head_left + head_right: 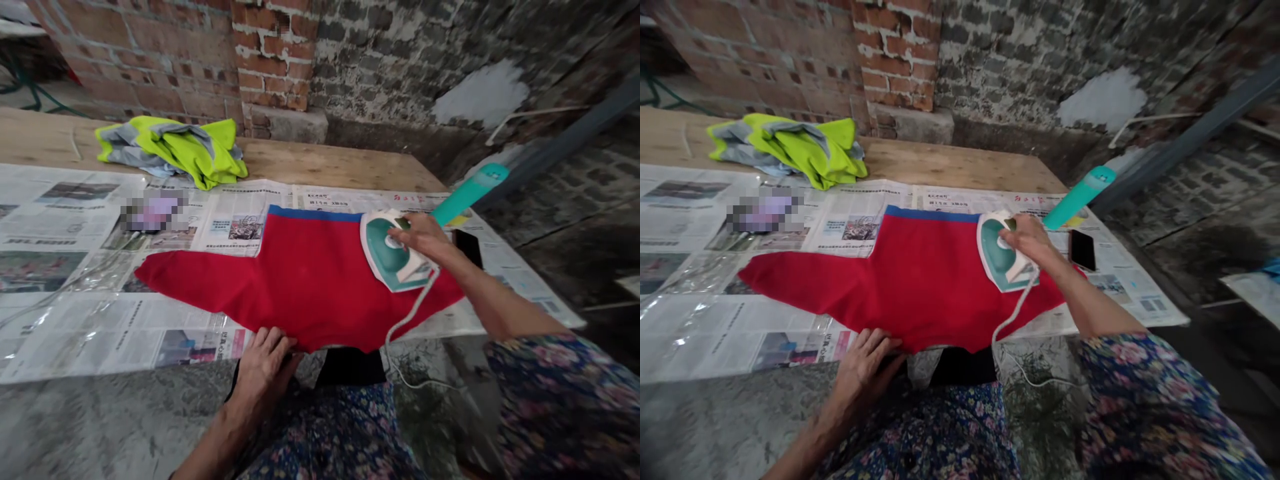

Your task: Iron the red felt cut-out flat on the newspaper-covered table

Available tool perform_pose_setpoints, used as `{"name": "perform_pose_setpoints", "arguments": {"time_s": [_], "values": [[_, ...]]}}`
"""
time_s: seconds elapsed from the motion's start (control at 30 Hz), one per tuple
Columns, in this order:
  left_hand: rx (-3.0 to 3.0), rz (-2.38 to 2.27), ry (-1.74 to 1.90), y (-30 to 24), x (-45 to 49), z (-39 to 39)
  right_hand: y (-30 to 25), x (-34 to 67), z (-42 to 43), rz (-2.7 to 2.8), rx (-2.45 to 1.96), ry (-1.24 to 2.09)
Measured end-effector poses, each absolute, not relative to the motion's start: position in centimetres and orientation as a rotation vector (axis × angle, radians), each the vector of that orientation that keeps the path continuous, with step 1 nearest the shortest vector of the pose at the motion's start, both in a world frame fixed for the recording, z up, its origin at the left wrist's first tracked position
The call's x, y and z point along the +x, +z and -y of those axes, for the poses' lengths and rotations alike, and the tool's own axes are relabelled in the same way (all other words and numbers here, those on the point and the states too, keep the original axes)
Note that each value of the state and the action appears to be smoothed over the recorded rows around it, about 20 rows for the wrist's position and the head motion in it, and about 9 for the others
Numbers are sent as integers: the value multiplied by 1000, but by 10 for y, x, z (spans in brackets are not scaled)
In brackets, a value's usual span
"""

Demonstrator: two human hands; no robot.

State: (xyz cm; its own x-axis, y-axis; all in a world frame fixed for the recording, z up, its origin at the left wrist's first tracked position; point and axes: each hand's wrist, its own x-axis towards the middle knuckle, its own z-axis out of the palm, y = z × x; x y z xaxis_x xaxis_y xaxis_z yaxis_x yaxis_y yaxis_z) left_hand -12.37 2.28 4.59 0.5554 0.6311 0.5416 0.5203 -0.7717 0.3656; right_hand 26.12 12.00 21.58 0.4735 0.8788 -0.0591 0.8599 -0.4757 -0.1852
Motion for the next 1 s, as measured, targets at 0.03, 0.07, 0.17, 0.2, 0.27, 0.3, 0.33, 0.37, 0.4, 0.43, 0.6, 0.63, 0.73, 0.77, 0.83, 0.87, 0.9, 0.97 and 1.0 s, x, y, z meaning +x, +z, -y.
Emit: {"name": "perform_pose_setpoints", "arguments": {"time_s": [0.03, 0.07, 0.17, 0.2, 0.27, 0.3, 0.33, 0.37, 0.4, 0.43, 0.6, 0.63, 0.73, 0.77, 0.83, 0.87, 0.9, 0.97, 1.0], "values": [[2607, -948, 938, 51, -126, -28, 217, 264, -107, 1542, -2578, 237], [2587, -933, 868, 57, -128, -38, 217, 265, -93, 1555, -2561, 255], [2546, -1100, 719, 81, -123, -89, 215, 256, -55, 1624, -2469, 295], [2534, -1255, 656, 91, -117, -113, 213, 249, -45, 1655, -2437, 299], [2496, -1536, 470, 112, -98, -162, 207, 234, -30, 1729, -2383, 301], [2448, -1681, 384, 122, -87, -185, 203, 225, -25, 1780, -2342, 304], [2370, -1818, 314, 129, -75, -205, 198, 216, -22, 1841, -2286, 304], [2302, -1893, 236, 135, -63, -222, 192, 208, -21, 1908, -2213, 297], [2274, -1927, 205, 139, -53, -234, 186, 200, -20, 1979, -2126, 285], [2254, -1939, 187, 140, -44, -242, 181, 193, -21, 2046, -2034, 271], [2201, -1938, 252, 127, -38, -252, 166, 178, -28, 2259, -1802, 369], [2189, -1947, 273, 124, -41, -252, 167, 180, -29, 2256, -1819, 387], [2165, -1957, 328, 118, -52, -255, 180, 192, -33, 2180, -1963, 426], [2153, -1957, 338, 117, -54, -256, 185, 198, -34, 2135, -2043, 435], [2136, -1950, 344, 117, -55, -259, 195, 214, -39, 2009, -2234, 414], [2133, -1944, 338, 117, -55, -260, 199, 222, -42, 1933, -2328, 390], [2133, -1940, 326, 117, -54, -261, 202, 231, -45, 1861, -2408, 368], [2135, -1940, 288, 119, -52, -262, 206, 248, -51, 1742, -2510, 306], [2143, -1940, 267, 120, -51, -262, 208, 255, -54, 1692, -2537, 261]]}}
